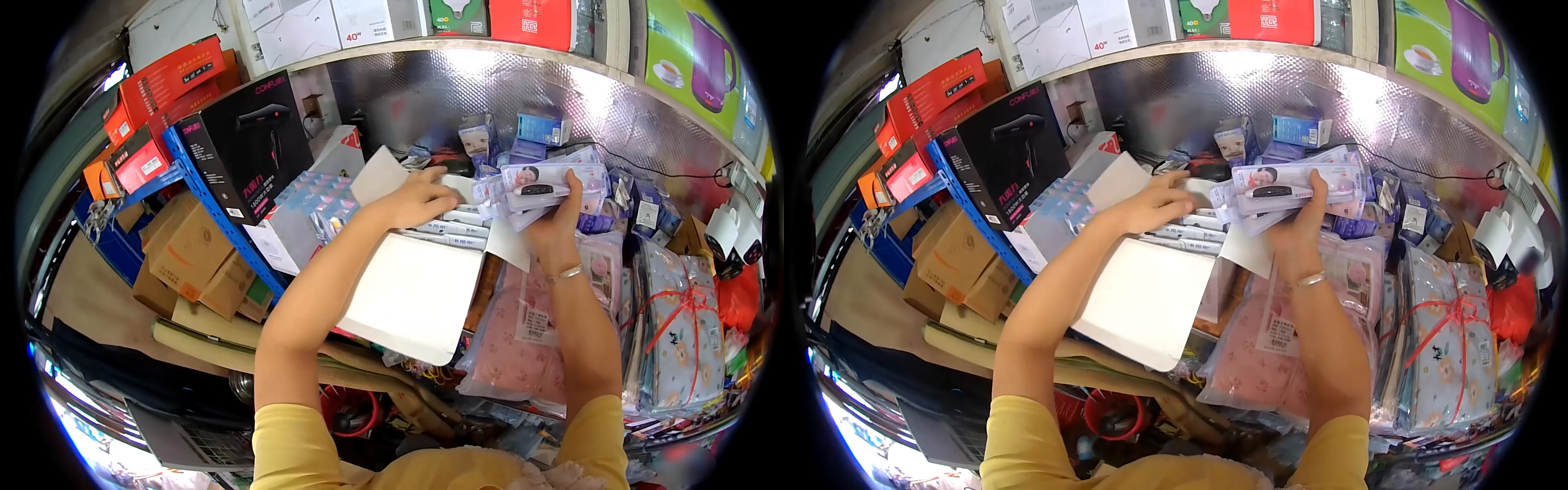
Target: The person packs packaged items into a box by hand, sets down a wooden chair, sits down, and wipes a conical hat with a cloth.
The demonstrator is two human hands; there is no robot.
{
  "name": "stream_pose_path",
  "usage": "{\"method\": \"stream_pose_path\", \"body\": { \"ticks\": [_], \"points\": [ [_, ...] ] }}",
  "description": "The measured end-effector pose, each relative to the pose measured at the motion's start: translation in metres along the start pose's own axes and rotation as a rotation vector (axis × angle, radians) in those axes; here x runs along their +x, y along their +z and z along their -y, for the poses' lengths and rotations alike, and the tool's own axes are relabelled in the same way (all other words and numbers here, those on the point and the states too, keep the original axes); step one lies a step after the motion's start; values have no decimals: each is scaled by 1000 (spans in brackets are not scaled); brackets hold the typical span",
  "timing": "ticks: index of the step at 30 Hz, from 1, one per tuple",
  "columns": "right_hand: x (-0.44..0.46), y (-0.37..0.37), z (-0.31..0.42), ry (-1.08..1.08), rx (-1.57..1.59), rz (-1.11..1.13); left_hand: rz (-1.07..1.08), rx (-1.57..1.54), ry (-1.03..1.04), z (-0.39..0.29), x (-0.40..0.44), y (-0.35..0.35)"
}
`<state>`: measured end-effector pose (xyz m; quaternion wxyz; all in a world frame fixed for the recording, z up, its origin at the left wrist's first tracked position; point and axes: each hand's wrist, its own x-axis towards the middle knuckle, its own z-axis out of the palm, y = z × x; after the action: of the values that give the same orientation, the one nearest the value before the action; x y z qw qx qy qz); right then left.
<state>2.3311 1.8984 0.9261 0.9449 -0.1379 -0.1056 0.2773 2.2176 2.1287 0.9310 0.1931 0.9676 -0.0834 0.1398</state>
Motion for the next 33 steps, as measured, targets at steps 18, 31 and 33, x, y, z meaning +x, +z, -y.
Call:
{"method": "stream_pose_path", "body": {
  "ticks": [18,31,33],
  "points": [
    [34,40,-26,-175,-163,-42,-237,85,72,-15,-17,12],
    [52,44,-51,-369,-552,303,-333,175,54,-7,-14,18],
    [43,55,-49,-314,-597,301,-275,112,-4,-20,-16,8]
  ]
}}
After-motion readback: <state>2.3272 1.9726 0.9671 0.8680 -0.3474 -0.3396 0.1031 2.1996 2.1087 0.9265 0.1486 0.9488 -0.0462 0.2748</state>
